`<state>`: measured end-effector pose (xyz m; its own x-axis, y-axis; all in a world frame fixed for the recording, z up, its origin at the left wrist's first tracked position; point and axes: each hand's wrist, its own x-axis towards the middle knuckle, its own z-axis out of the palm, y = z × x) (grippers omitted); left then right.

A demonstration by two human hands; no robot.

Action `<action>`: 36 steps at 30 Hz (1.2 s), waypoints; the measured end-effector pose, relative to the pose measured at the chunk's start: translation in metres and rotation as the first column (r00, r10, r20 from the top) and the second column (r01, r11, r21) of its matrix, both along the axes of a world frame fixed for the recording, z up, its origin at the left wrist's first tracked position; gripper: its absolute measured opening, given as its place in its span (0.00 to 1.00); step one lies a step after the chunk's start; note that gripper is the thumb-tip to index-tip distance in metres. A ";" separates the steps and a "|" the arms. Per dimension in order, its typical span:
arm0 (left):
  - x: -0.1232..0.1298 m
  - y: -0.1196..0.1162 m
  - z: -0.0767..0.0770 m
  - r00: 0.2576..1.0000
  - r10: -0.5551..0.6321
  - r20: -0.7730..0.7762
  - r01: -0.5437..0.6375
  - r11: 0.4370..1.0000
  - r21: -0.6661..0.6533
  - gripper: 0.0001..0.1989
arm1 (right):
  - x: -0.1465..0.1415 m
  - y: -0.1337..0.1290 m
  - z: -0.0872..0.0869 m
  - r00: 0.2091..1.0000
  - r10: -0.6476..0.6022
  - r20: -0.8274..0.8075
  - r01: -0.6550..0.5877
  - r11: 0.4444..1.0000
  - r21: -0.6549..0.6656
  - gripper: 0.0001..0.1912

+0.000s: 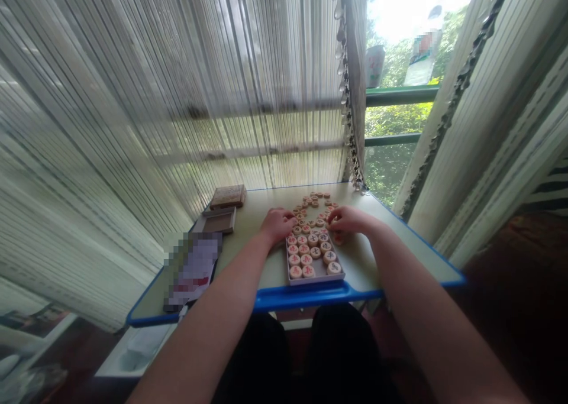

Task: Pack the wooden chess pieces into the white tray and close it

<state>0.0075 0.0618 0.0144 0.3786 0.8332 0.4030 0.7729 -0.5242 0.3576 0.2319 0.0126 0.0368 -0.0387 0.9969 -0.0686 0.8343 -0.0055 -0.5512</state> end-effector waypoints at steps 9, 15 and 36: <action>0.004 -0.009 0.008 0.989 -0.063 0.132 0.069 0.997 -0.043 0.13 | -0.006 -0.006 0.008 0.993 0.104 -0.063 -0.084 0.963 0.257 0.14; 0.015 -0.023 0.015 0.855 -0.211 0.474 0.342 0.916 -0.208 0.19 | -0.023 -0.009 0.005 0.932 0.222 -0.286 -0.121 0.936 0.332 0.13; 0.017 -0.024 0.016 0.688 0.050 0.724 0.301 0.888 -0.348 0.08 | -0.032 -0.034 0.018 0.882 0.462 0.097 -0.471 0.851 0.232 0.07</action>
<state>0.0247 0.0380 0.0309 0.2453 0.9432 0.2242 0.1377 -0.2628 0.9550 0.1996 -0.0214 0.0552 -0.5054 0.8478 0.1608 0.7250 0.5183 -0.4535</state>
